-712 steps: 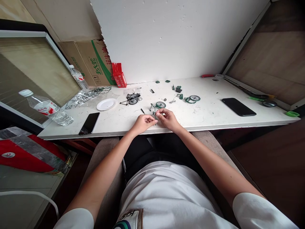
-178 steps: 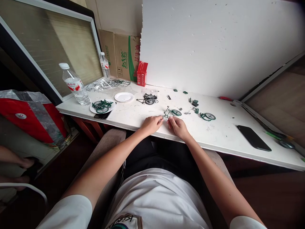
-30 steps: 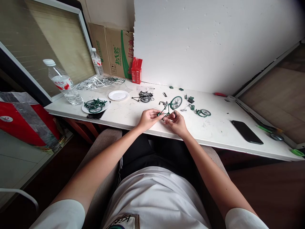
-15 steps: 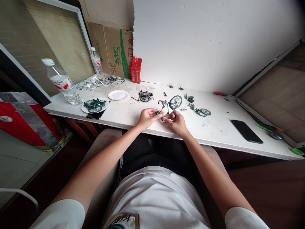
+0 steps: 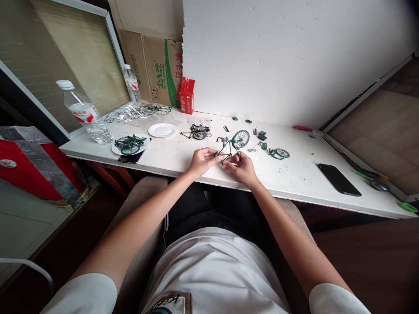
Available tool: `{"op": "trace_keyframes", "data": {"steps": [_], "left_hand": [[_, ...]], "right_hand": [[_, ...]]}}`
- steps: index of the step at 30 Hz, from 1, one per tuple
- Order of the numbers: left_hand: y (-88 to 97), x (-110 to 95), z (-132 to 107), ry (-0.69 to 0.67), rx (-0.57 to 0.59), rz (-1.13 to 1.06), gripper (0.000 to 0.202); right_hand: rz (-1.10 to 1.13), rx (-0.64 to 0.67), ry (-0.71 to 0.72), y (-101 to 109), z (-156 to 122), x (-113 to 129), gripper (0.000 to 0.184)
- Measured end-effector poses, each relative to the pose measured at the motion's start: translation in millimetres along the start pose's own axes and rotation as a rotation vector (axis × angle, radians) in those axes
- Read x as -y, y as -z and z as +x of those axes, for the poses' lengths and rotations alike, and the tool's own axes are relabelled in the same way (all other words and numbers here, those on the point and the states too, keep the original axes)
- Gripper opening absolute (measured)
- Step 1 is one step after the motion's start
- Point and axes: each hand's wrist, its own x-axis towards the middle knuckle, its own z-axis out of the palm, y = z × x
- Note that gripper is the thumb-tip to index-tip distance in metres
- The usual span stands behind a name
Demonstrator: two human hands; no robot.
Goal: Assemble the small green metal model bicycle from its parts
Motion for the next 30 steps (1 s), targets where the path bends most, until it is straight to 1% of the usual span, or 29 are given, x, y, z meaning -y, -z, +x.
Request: {"op": "trace_keyframes", "data": {"steps": [7,9,12,14,17,21,23,26,30], "left_hand": [[0.4,5,0,-0.03,0.002,0.028,0.043],[0.6,7,0,-0.046,-0.019,0.039,0.043],[0.6,9,1,-0.078,-0.064,0.041,0.042],[0.3,10,1,-0.098,-0.104,0.049,0.04],[-0.4,12,2,-0.122,-0.152,0.072,0.039],[-1.3,14,1,-0.176,-0.186,0.102,0.037],[-1.7,15,1,-0.192,-0.196,0.105,0.035],[-2.4,15,0,-0.196,-0.202,0.097,0.035],[-3.3,15,-2,-0.193,-0.201,0.102,0.033]], "right_hand": [[-0.018,-0.004,-0.014,-1,0,3,0.069],[-0.015,-0.014,-0.02,-3,0,4,0.067],[-0.017,-0.055,-0.033,-3,1,5,0.057],[-0.024,-0.085,-0.028,-2,1,5,0.057],[-0.087,-0.121,0.011,-1,0,5,0.06],[-0.324,-0.144,0.1,-1,-4,8,0.057],[-0.391,-0.149,0.165,-2,-6,9,0.056],[-0.412,-0.135,0.23,-3,-8,9,0.052],[-0.405,-0.115,0.256,-4,-10,12,0.045]]}}
